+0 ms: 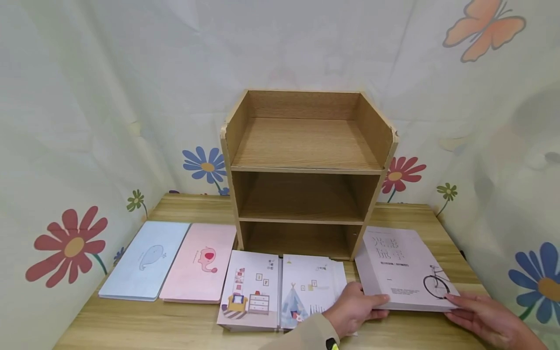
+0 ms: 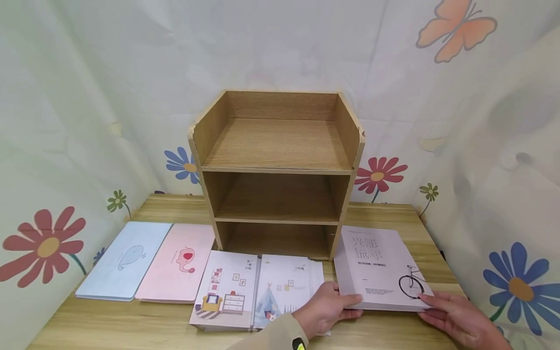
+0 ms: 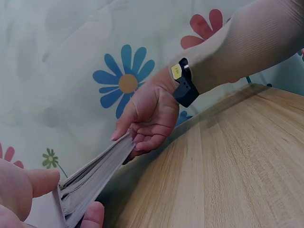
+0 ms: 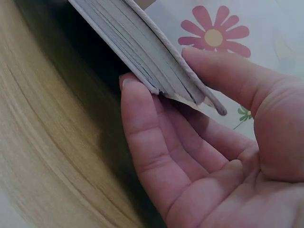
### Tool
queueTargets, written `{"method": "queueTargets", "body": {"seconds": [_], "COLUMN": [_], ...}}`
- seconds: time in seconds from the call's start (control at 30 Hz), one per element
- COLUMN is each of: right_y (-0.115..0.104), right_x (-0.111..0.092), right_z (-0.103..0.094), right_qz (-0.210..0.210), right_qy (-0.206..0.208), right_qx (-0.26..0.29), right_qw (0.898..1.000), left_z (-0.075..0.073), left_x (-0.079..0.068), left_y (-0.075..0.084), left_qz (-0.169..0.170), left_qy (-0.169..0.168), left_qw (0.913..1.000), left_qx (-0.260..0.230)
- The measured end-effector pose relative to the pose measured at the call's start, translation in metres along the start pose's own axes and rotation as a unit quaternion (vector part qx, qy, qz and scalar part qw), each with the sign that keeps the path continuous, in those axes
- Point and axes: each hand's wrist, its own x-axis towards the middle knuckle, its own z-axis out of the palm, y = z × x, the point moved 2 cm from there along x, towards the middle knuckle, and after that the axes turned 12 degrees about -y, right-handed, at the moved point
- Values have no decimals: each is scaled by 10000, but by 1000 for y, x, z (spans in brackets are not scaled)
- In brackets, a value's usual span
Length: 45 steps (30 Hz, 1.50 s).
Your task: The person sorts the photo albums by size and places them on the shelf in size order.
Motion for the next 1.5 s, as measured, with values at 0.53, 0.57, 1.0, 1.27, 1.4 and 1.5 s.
{"method": "queueTargets", "body": {"seconds": [0.53,0.57,1.0,1.27,1.4,1.5], "right_y": [6,6,10,10,11,11], "right_x": [-7,-7,-5,-4,-4,-4], "right_z": [-3,-3,-1,-2,-2,-3], "right_qz": [71,63,85,28,48,27], "right_qy": [-456,-429,-578,-747,-738,-571], "right_qx": [1247,1298,1275,1033,978,933], "right_qw": [9911,9906,9901,9918,9925,9940], "left_z": [-2,-2,-4,-3,-3,-2], "left_x": [-1,0,2,3,2,2], "left_y": [3,3,-1,-1,0,0], "left_qz": [-36,-32,42,49,40,44], "left_qy": [103,111,126,227,239,221], "left_qw": [9999,9999,9999,9997,9997,9997], "left_qx": [37,33,52,81,89,92]}}
